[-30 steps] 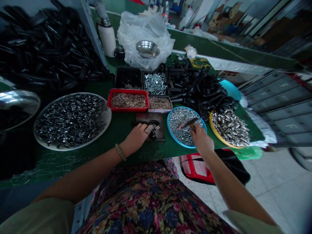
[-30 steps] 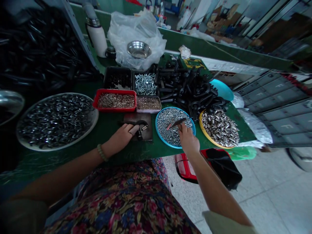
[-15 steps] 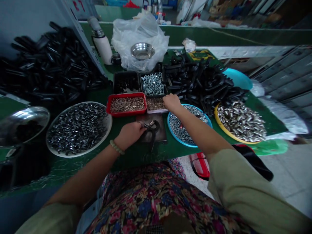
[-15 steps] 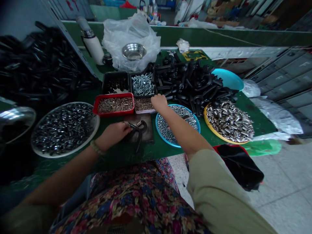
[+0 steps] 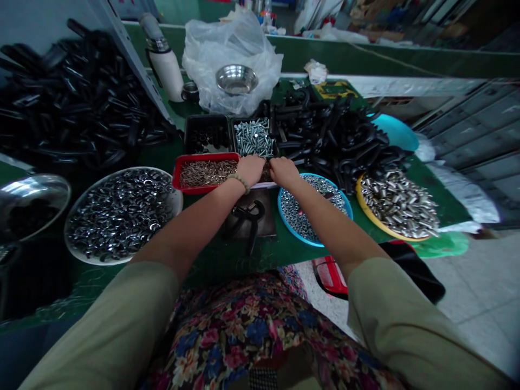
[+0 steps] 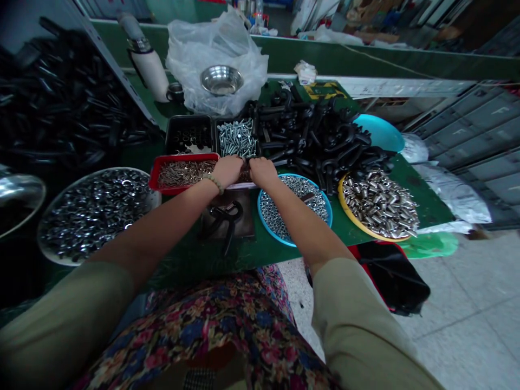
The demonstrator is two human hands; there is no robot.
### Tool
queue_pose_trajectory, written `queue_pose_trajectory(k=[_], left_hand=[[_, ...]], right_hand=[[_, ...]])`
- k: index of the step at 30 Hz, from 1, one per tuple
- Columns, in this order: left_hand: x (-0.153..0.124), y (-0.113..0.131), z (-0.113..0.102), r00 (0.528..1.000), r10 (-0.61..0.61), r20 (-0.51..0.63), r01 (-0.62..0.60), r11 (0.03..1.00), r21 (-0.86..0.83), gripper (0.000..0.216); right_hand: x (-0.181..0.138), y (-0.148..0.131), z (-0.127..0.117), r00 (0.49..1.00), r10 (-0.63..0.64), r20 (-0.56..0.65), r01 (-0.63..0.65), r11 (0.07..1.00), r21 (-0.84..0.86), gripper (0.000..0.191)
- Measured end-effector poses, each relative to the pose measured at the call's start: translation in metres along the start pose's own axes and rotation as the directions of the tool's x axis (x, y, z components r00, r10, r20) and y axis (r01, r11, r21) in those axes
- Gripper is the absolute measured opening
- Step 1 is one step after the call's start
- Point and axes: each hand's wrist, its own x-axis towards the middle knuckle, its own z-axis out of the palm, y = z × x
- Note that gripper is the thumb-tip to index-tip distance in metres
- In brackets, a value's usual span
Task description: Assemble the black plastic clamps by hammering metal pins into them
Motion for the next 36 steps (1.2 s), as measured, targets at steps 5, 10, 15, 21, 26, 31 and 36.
queue_pose_trajectory(k=[5, 10, 15, 21, 26, 31, 36], left_hand=[[-0.008, -0.013, -0.007, 0.994, -0.048, -0.099, 0.025, 0.975, -0.22, 0.027], [-0.054, -0.031, -0.006, 0.988, -0.093, -0.122, -0.015, 0.732, -0.681, 0.019], [-0.118, -0.032, 0.011, 0.971, -0.223, 0.083, 0.143, 0.264, -0.954, 0.014], [-0.153, -0.015, 0.017, 0.983, -0.183, -0.033, 0.091, 0.627, -0.773, 0.014], [-0.158, -0.01, 0.02, 0.988, -0.003, -0.157, -0.064, 0.907, -0.417, 0.029], [-0.16, -0.009, 0.023, 0.985, 0.061, -0.159, -0.097, 0.97, -0.225, 0.026], [-0.164, -0.006, 0.02, 0.987, 0.119, -0.111, -0.127, 0.99, -0.068, 0.022]], right_hand=[[0.004, 0.0, 0.001, 0.999, -0.044, 0.012, 0.043, 0.997, 0.062, 0.027], [0.004, 0.001, 0.004, 0.999, -0.041, 0.017, 0.039, 0.991, 0.126, 0.029], [0.003, 0.003, 0.008, 0.999, -0.034, 0.026, 0.029, 0.984, 0.173, 0.029], [0.004, 0.002, 0.002, 0.999, -0.034, -0.019, 0.038, 0.968, 0.247, 0.029], [-0.035, -0.014, -0.007, 0.989, -0.051, -0.138, 0.107, 0.893, 0.438, 0.019], [-0.084, -0.042, 0.006, 0.976, -0.138, -0.167, 0.207, 0.818, 0.536, 0.018], [-0.086, -0.053, 0.022, 0.982, -0.093, -0.164, 0.169, 0.823, 0.542, 0.013]])
